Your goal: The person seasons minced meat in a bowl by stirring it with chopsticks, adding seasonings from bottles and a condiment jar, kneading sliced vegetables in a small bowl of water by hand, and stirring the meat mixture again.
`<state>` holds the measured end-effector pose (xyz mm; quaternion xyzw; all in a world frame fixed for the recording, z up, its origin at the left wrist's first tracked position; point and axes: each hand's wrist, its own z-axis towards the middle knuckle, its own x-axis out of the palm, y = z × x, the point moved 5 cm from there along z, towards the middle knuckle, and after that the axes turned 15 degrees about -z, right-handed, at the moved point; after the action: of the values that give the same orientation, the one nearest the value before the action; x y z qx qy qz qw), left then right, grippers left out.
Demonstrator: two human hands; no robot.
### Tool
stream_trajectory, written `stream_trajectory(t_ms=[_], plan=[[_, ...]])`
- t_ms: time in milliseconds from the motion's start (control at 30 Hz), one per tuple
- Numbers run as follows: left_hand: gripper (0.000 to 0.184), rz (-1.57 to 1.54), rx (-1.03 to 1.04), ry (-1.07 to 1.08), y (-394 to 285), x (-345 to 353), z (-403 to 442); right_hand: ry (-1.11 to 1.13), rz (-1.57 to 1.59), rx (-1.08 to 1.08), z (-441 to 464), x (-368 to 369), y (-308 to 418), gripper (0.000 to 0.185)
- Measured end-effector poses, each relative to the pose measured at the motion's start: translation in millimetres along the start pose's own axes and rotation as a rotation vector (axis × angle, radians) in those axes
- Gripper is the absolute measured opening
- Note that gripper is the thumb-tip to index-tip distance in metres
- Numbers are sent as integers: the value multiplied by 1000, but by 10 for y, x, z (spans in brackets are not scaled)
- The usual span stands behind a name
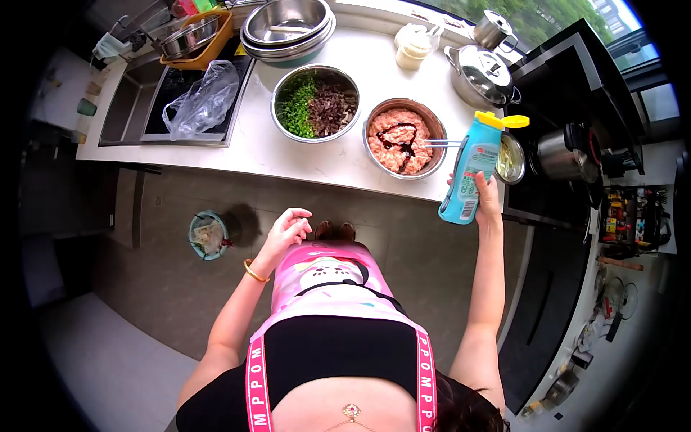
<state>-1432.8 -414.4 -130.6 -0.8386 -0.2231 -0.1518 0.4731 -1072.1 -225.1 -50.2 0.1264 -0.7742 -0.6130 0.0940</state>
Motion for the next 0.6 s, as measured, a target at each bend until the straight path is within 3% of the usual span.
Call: stream_trajectory(t_ms=[100, 200, 367, 433, 500, 567, 600], plan=[[21, -14, 37, -20, -49, 79, -107, 6, 65, -78, -9, 1, 157, 68], [22, -45, 73, -54, -95, 89, -214, 227, 186, -196, -53, 220, 264, 72], [33, -64, 173, -47, -311, 34, -389, 534, 208, -109, -92, 860, 235, 75], [62, -84, 316, -59, -696, 58, -579, 810, 113, -50, -112, 1581, 113, 76], [69, -197, 431, -34, -1010, 47, -745, 972, 68, -138, -221, 2282, 167, 57], [76, -236, 496, -58, -1112, -50, -851, 1159, 151, -26, -363, 2747, 17, 56], [82, -518, 527, 85, -1437, -89, -1096, 1287, 130, 16, -528, 3225, 54, 55]])
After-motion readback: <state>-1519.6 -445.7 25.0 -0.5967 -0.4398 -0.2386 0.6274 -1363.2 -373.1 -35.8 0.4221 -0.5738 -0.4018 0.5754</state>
